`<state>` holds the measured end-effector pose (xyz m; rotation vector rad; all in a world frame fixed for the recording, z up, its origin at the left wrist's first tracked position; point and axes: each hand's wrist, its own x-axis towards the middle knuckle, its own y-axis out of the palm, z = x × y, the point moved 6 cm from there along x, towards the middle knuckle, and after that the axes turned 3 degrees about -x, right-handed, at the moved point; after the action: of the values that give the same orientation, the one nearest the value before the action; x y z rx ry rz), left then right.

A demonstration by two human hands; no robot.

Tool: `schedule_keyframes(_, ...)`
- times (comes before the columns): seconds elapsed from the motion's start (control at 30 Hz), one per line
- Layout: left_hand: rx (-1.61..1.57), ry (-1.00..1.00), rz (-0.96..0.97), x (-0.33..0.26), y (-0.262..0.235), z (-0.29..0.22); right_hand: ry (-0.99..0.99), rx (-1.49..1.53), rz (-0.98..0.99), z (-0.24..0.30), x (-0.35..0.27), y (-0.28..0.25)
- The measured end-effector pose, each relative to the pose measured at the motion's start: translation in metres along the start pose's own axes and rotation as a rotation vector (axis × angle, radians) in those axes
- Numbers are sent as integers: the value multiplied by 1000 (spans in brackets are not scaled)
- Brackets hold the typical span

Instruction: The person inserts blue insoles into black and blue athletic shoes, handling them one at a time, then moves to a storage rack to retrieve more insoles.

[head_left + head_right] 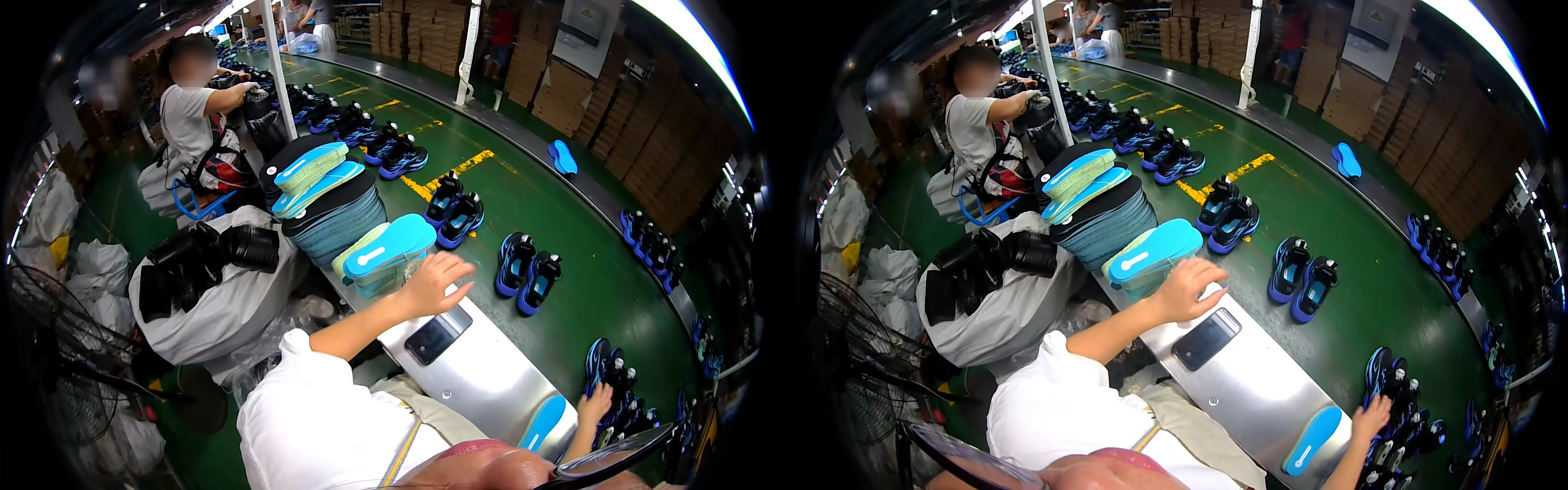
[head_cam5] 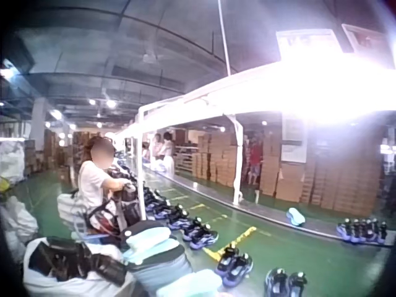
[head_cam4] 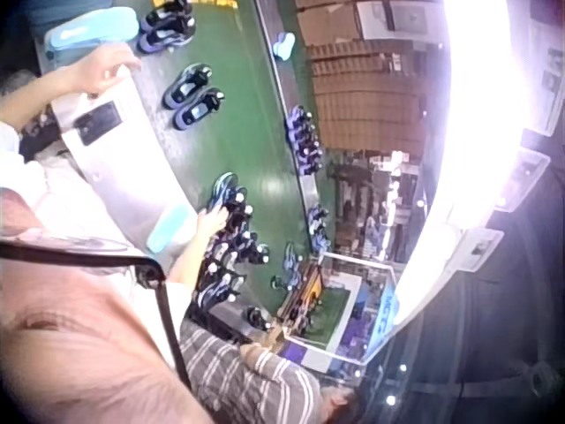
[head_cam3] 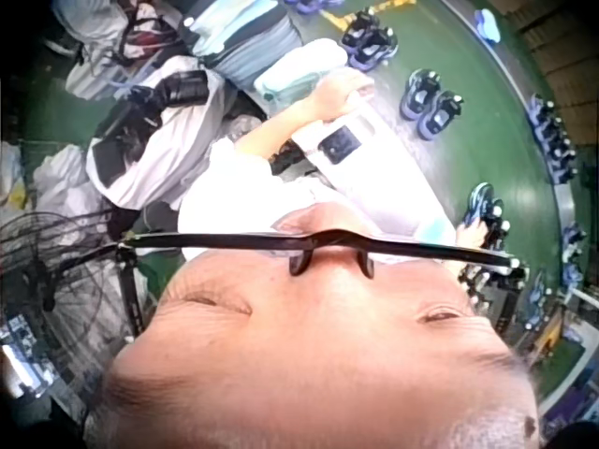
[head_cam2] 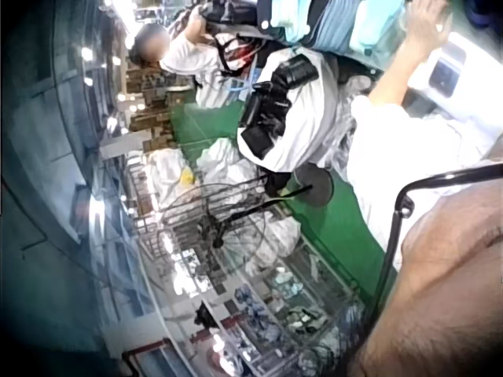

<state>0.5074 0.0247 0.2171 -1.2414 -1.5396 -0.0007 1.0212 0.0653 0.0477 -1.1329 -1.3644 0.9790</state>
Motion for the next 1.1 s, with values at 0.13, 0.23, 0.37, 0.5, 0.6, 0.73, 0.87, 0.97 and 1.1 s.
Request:
schedule_keyframes(0.13,-210,308,-260,59,-95,-99,-223,301,-42,74,-65,-5)
schedule_keyframes(0.23,-262,627,-408,70,-135,-168,-212,417,2,118,-107,-3)
schedule_keyframes(0.37,-402,857,-414,69,-114,-200,-138,444,-35,152,-142,-13)
schedule_keyframes(0.5,-601,921,-268,64,-73,-219,-48,414,1,153,-148,-22)
schedule_keyframes(0.6,-757,953,-168,70,-40,-232,-10,367,-40,145,-160,-10)
schedule_keyframes(0.73,-963,871,-7,113,11,-229,72,371,196,155,-166,2)
schedule_keyframes(0.87,-1387,591,236,177,59,-202,152,356,168,133,-166,2)
schedule_keyframes(0.97,-1919,384,478,216,77,-193,170,335,136,134,-171,-8)
schedule_keyframes(1.1,-2175,46,625,239,103,-170,272,287,103,135,-170,-7)
